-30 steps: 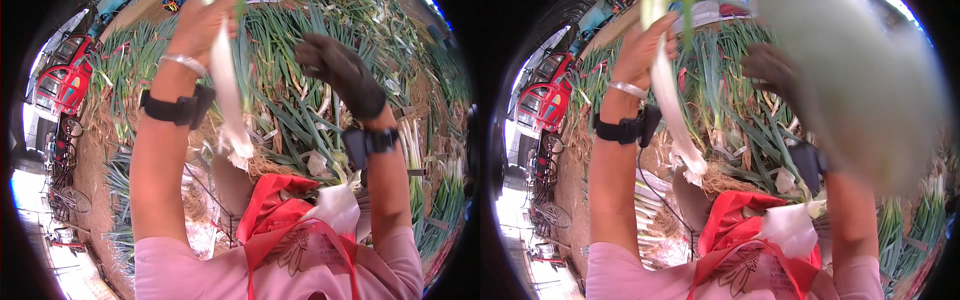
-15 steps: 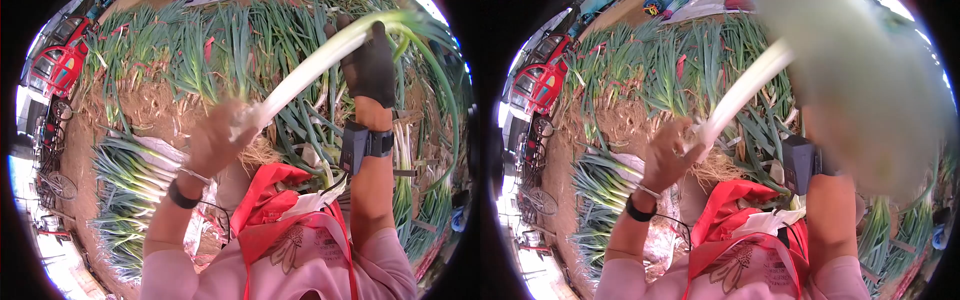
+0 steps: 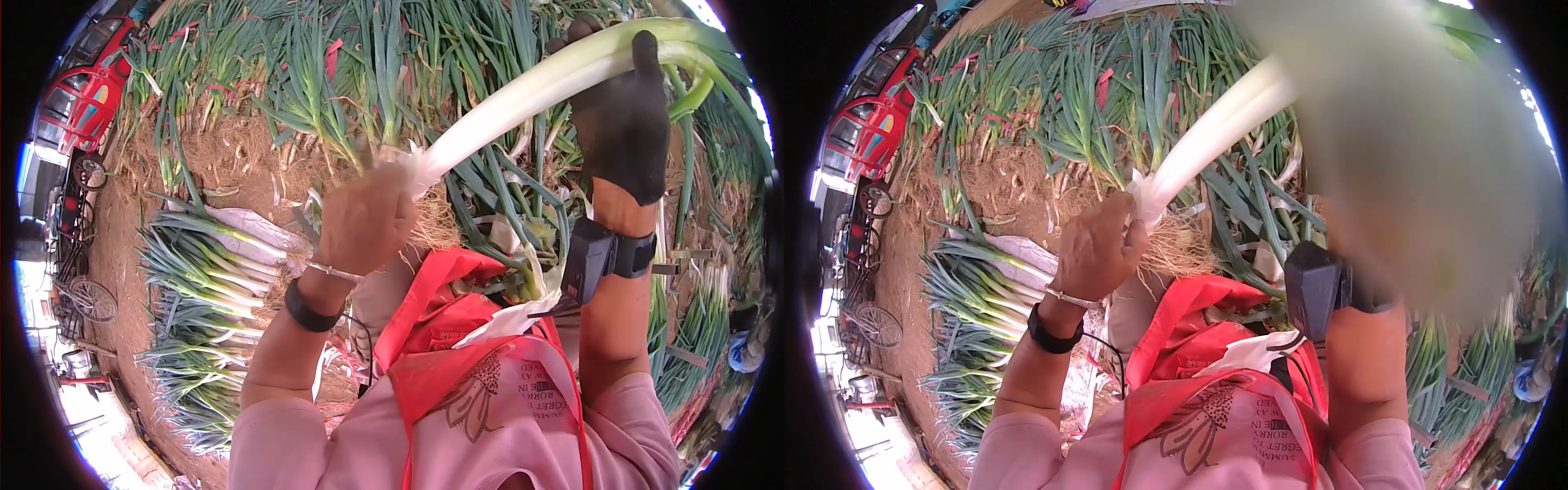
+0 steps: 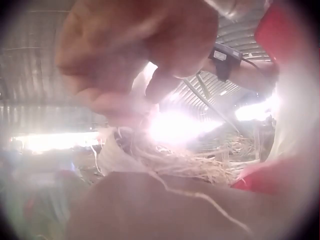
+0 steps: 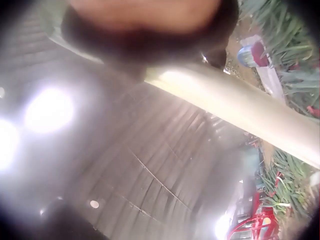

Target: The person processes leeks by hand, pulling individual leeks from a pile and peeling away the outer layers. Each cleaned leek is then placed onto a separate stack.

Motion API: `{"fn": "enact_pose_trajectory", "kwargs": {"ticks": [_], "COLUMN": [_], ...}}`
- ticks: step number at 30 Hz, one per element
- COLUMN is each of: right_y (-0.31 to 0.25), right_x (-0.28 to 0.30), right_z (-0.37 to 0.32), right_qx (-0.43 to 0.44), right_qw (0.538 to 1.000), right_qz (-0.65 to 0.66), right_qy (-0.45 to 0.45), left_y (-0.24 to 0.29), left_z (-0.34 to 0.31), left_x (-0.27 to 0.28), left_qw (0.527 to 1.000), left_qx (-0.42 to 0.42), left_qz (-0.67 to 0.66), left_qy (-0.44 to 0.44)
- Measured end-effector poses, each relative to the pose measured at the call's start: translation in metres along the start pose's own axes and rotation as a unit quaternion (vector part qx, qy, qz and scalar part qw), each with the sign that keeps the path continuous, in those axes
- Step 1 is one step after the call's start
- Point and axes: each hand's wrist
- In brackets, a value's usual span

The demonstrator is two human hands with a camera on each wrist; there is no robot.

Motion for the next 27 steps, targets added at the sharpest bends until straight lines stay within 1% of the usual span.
{"fn": "enact_pose_trajectory", "kwargs": {"ticks": [1, 2, 3, 4, 5, 7, 8, 10, 11, 13, 14, 16, 17, 18, 19, 21, 22, 23, 24, 26, 27], "right_y": [-0.003, -0.006, -0.008, -0.007, -0.006, -0.004, -0.002, 0.000, 0.001, 0.003, 0.003, 0.003, 0.003, 0.005, 0.006, 0.006, 0.005, 0.003, 0.003, 0.005, 0.007], "right_x": [-0.011, -0.023, -0.034, -0.041, -0.048, -0.055, -0.057, -0.056, -0.050, -0.031, -0.021, -0.001, 0.003, 0.007, 0.012, 0.007, 0.008, 0.013, 0.017, 0.023, 0.026], "right_z": [-0.006, -0.015, -0.025, -0.033, -0.040, -0.043, -0.041, -0.036, -0.032, -0.024, -0.019, -0.005, 0.003, 0.007, 0.008, 0.006, 0.009, 0.016, 0.021, 0.029, 0.033], "right_qx": [-0.006, -0.016, 0.009, 0.009, 0.068, 0.128, 0.131, 0.134, 0.119, 0.088, 0.073, 0.061, 0.024, -0.015, -0.017, -0.020, -0.022, -0.043, -0.065, -0.070, -0.074], "right_qw": [1.000, 0.999, 1.000, 1.000, 0.997, 0.991, 0.988, 0.982, 0.987, 0.994, 0.997, 0.998, 0.990, 0.960, 0.959, 0.959, 0.959, 0.958, 0.956, 0.961, 0.965], "right_qz": [0.010, 0.029, -0.012, -0.011, -0.027, -0.044, -0.071, -0.100, -0.081, -0.046, -0.028, -0.012, 0.088, 0.187, 0.186, 0.223, 0.221, 0.223, 0.226, 0.214, 0.204], "right_qy": [-0.001, -0.001, -0.019, -0.020, -0.011, 0.001, 0.043, 0.085, 0.068, 0.036, 0.020, 0.003, -0.105, -0.210, -0.212, -0.175, -0.175, -0.174, -0.173, -0.159, -0.145], "left_y": [0.000, 0.000, 0.001, 0.002, 0.001, -0.004, -0.005, -0.008, -0.011, -0.021, -0.024, -0.027, -0.029, -0.033, -0.039, -0.051, -0.055, -0.058, -0.059, -0.057, -0.053], "left_z": [0.001, 0.002, 0.003, 0.004, 0.005, 0.006, 0.008, 0.013, 0.016, 0.023, 0.024, 0.026, 0.027, 0.028, 0.028, 0.026, 0.024, 0.022, 0.019, 0.015, 0.013], "left_x": [0.000, -0.001, -0.002, -0.003, -0.006, -0.012, -0.015, -0.019, -0.021, -0.021, -0.021, -0.021, -0.022, -0.025, -0.029, -0.036, -0.040, -0.044, -0.047, -0.049, -0.044], "left_qw": [1.000, 1.000, 0.999, 0.999, 0.999, 0.999, 0.999, 0.998, 0.998, 0.999, 0.999, 0.986, 0.986, 0.981, 0.979, 0.973, 0.971, 0.968, 0.969, 0.967, 0.958], "left_qx": [0.005, 0.008, 0.015, 0.023, 0.023, -0.004, -0.005, 0.041, 0.043, -0.004, -0.004, 0.067, 0.067, 0.059, 0.055, 0.043, 0.040, 0.037, 0.040, 0.040, 0.053], "left_qz": [0.007, 0.008, 0.019, 0.030, 0.030, 0.026, 0.025, 0.041, 0.040, -0.020, -0.022, -0.137, -0.140, -0.161, -0.172, -0.196, -0.203, -0.211, -0.223, -0.238, -0.277], "left_qy": [-0.022, -0.022, -0.021, -0.021, -0.021, 0.025, 0.023, -0.018, -0.016, -0.034, -0.033, -0.066, -0.065, -0.088, -0.099, -0.117, -0.123, -0.128, -0.102, -0.075, -0.060]}}
Point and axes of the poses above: each hand's wrist, its own z-axis towards the middle knuckle, its own x-axis out of the back of the hand, y = z × x, and after that the axes turned 12 degrees about x, right-handed
